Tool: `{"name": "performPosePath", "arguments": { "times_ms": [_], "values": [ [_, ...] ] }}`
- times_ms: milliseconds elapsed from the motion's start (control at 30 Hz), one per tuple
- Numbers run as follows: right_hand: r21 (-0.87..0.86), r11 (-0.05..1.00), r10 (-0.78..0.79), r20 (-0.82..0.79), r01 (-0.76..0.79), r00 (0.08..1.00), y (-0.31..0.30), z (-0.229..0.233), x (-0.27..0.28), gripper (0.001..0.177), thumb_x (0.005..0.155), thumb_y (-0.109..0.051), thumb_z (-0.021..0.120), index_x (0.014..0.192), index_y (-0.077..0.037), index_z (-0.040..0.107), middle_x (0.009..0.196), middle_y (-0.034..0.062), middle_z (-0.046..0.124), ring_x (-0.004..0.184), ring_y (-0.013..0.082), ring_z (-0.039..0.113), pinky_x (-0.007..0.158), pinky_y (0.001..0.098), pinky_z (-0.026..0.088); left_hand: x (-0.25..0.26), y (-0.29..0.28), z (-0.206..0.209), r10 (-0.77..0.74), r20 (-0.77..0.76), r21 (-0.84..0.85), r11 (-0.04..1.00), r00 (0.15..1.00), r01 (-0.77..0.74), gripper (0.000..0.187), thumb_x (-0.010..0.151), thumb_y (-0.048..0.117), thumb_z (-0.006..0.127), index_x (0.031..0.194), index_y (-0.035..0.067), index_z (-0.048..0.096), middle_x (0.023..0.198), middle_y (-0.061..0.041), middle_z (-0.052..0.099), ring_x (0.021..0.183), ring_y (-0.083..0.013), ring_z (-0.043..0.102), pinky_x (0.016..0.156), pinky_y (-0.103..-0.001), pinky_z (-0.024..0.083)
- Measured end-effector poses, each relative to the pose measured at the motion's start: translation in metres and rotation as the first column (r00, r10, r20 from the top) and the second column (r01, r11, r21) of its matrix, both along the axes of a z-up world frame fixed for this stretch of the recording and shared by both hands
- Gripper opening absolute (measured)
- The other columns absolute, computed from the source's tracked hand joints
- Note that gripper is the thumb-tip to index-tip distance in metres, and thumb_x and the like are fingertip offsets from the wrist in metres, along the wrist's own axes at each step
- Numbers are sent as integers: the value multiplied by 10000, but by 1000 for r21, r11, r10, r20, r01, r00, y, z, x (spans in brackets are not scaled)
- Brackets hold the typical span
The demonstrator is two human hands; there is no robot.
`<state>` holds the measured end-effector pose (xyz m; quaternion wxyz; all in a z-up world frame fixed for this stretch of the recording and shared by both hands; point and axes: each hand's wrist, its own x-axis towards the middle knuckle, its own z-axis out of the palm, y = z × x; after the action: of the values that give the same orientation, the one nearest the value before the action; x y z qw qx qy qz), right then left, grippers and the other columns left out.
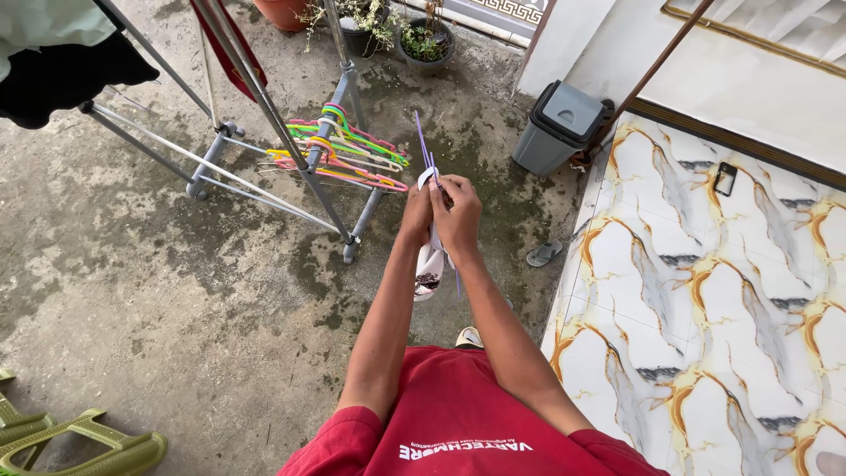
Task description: Hang clothes from a laundry basket onto a drying rack using plastic hangers.
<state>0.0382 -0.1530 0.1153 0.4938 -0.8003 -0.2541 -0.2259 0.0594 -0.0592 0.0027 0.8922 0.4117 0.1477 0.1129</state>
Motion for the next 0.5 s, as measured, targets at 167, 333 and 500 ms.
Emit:
{"name": "performPosePath", "arguments": {
  "times_ms": [167,333,500],
  "values": [
    [160,987,74,-291,-28,954,-26,16,31,206,1033,-184,616,1058,-15,730,952,105,731,805,196,746,679,316,581,3,-6,39,-40,54,357,934,998,18,273,1054,221,513,1135,38,697,894,-3,659,816,-98,587,728,-282,483],
    [126,986,-52,-377,106,925,-66,-14,86,253,1110,-237,429,1120,-34,580,914,52,698,733,141,708,621,328,558,-4,-2,74,79,184,772,605,980,-194,278,1024,115,591,1259,118,739,978,-54,625,928,-165,587,832,-300,473],
    [180,969,-118,-275,171,954,-87,-22,108,294,1136,-260,448,1078,-32,623,802,66,673,689,137,619,610,331,452,-8,-10,109,158,247,910,300,956,-285,409,930,46,677,1324,154,705,1000,-128,558,983,-272,547,896,-355,460]
  ]
}}
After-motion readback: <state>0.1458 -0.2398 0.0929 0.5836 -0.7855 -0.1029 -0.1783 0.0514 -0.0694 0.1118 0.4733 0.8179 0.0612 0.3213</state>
